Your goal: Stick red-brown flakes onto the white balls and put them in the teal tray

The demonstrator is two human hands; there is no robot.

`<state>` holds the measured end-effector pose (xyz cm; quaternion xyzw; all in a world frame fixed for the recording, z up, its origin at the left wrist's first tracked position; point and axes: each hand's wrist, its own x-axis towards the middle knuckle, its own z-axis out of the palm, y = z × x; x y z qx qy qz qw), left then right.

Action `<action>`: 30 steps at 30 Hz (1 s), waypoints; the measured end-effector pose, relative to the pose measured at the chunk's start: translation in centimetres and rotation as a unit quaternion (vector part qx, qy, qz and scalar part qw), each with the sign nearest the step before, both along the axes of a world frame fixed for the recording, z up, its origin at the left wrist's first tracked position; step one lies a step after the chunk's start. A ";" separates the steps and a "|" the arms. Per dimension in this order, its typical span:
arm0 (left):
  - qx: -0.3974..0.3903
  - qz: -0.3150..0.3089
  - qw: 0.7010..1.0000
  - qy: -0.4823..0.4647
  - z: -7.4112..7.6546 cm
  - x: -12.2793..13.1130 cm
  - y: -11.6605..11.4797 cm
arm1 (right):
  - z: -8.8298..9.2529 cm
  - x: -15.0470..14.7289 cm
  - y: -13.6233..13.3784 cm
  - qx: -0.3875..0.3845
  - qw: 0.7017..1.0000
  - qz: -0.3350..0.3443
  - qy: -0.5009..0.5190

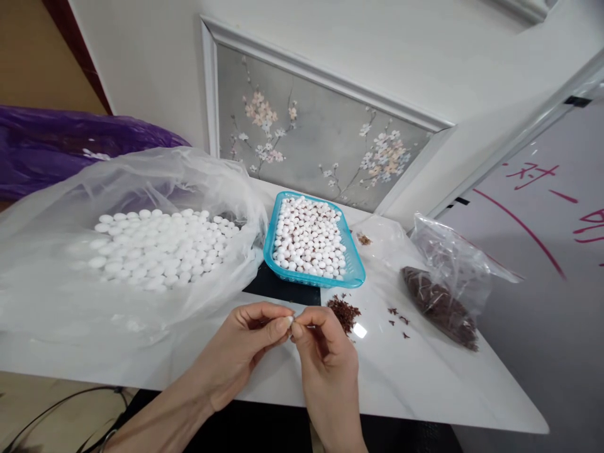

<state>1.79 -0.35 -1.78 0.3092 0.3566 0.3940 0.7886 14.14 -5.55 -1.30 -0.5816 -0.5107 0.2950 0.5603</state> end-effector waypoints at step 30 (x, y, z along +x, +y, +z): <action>-0.005 -0.041 0.989 -0.140 1.5 -0.3 -1.1 | 1.2 2.1 -1.7 -0.036 0.992 -0.065 0.107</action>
